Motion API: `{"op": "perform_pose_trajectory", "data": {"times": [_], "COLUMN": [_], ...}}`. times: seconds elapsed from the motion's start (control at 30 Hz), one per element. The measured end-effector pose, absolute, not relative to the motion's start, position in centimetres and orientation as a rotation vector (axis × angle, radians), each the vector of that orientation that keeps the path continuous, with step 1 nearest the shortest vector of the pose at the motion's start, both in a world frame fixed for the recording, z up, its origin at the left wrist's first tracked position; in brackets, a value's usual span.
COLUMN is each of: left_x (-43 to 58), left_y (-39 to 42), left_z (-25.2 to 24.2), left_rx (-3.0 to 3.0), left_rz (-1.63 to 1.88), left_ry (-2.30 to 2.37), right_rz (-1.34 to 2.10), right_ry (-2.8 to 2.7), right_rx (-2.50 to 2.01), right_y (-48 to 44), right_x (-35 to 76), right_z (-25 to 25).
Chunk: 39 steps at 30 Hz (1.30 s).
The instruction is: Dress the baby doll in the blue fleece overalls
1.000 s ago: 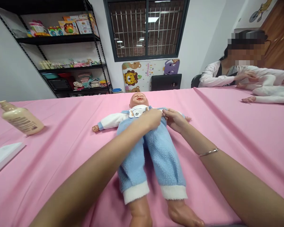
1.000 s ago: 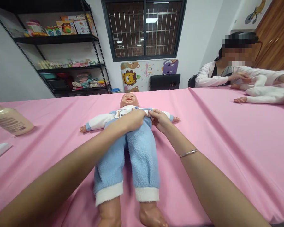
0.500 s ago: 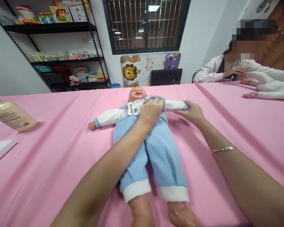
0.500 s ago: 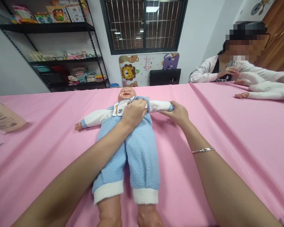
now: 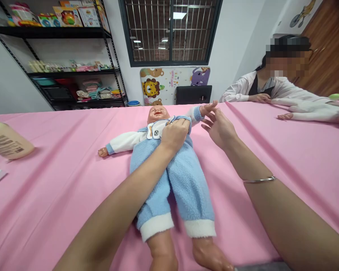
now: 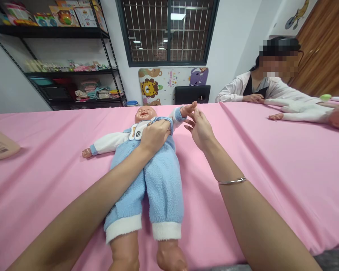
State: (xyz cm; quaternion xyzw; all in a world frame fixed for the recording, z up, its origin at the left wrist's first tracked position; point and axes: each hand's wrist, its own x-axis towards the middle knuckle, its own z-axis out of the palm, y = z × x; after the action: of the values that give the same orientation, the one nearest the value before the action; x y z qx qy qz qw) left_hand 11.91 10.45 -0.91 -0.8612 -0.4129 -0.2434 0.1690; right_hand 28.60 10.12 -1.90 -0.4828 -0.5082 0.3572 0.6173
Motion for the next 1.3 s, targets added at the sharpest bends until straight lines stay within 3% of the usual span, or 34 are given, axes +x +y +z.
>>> {"op": "perform_pose_trajectory", "data": {"times": [0.33, 0.5, 0.67, 0.9, 1.07, 1.3], "left_x": [12.1, 12.1, 12.2, 12.6, 12.5, 11.5], "left_y": [10.6, 10.4, 10.5, 10.8, 11.7, 13.6], "left_z": [-1.2, -1.2, -1.1, -1.0, -1.2, -1.8], "left_rx": [-2.445, -2.42, -2.446, -2.536, -2.747, -3.082], "left_rz": [-0.73, -0.761, -0.796, -0.683, -0.696, -1.169], "left_ry": [-1.194, -1.105, -1.07, -1.068, -1.009, -0.68], "right_rz": [0.168, 0.033, 0.224, 0.961, 1.02, 1.096], "right_ry": [-1.562, -1.731, -1.696, -1.42, -1.11, -0.79], "right_rx": [-1.148, -1.114, -1.205, -1.042, -1.023, -0.979], "right_y": [10.6, 11.4, 11.2, 9.4, 9.2, 10.9], "right_x": [27.5, 28.2, 28.2, 26.6, 26.4, 26.2], "right_z": [-3.6, -5.1, -5.4, -3.5, -3.5, -4.4]}}
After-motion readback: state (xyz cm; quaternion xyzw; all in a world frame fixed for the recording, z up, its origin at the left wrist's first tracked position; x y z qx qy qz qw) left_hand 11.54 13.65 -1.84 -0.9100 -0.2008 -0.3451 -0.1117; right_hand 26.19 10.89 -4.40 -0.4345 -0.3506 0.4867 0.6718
